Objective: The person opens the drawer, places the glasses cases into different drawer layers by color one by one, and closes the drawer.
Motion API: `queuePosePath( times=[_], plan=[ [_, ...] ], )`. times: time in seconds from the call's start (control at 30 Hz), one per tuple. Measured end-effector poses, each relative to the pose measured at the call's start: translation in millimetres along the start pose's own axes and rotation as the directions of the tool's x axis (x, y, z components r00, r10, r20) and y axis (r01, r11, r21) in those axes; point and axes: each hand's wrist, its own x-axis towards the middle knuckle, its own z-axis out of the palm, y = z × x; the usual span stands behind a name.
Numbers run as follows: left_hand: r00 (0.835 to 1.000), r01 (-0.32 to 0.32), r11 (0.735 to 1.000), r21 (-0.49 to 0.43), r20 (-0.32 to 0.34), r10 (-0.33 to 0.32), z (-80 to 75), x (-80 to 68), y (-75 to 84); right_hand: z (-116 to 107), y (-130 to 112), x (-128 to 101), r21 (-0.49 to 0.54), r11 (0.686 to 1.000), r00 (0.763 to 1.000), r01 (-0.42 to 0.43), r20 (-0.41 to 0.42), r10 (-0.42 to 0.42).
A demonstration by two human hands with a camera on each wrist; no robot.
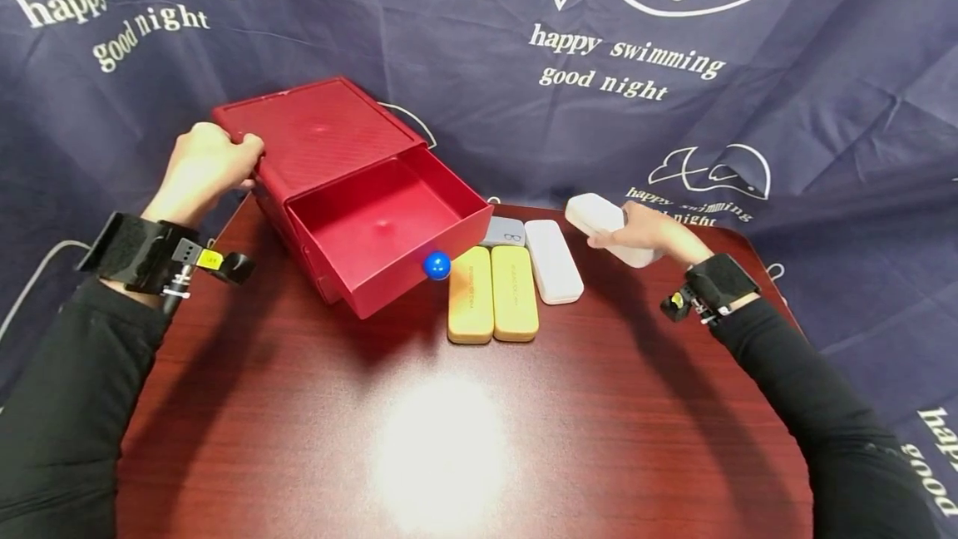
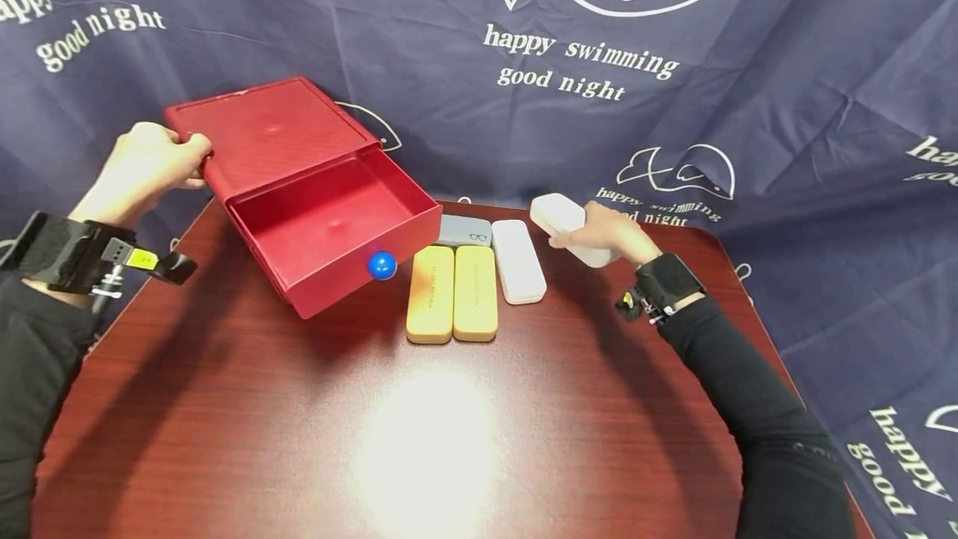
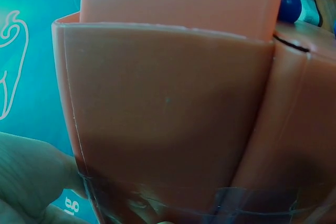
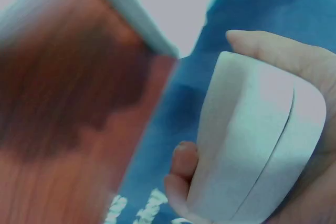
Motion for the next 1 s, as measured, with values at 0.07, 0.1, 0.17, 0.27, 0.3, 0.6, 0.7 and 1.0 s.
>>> queuePosePath(
  times=[0.07,0.1,0.17,0.27,0.3,0.6,0.7,1.0],
  plan=[
    [1.0,-0.005,1.0,0.006,-0.005,0.005,0.0,0.2,0.2,-7.5,-8.8,-3.0,0.086,0.996,1.0,0.024,-0.022,-0.022],
    [1.0,-0.007,1.0,0.008,-0.007,0.007,0.1,0.3,0.4,-11.4,-13.1,-3.9,0.122,0.992,0.999,0.035,-0.032,-0.032],
    [1.0,-0.011,1.0,0.014,-0.009,0.011,0.4,0.5,0.7,-19.4,-22.2,-5.9,0.172,0.983,0.997,0.06,-0.055,-0.051],
    [1.0,-0.011,1.0,0.015,-0.011,0.011,1.0,0.4,0.6,-31.2,-36.8,-7.4,0.249,0.963,0.993,0.104,-0.087,-0.085],
    [1.0,-0.009,1.0,0.009,-0.013,0.009,1.4,0.3,0.4,-35.1,-42.1,-7.3,0.257,0.958,0.989,0.126,-0.106,-0.102],
    [0.999,-0.01,1.0,0.021,-0.046,0.011,3.8,-1.0,-2.0,-59.5,-103.9,-7.8,0.3,0.903,0.946,0.308,-0.198,-0.257],
    [0.998,-0.012,0.999,0.029,-0.053,0.014,4.1,-1.1,-2.5,-61.1,-125.4,-7.4,0.289,0.869,0.914,0.402,-0.186,-0.361],
    [0.998,-0.008,1.0,0.03,-0.055,0.01,3.0,-1.4,-1.3,-67.4,-190.8,-14.9,-0.014,0.736,0.734,0.677,-0.049,-0.677]
  ],
)
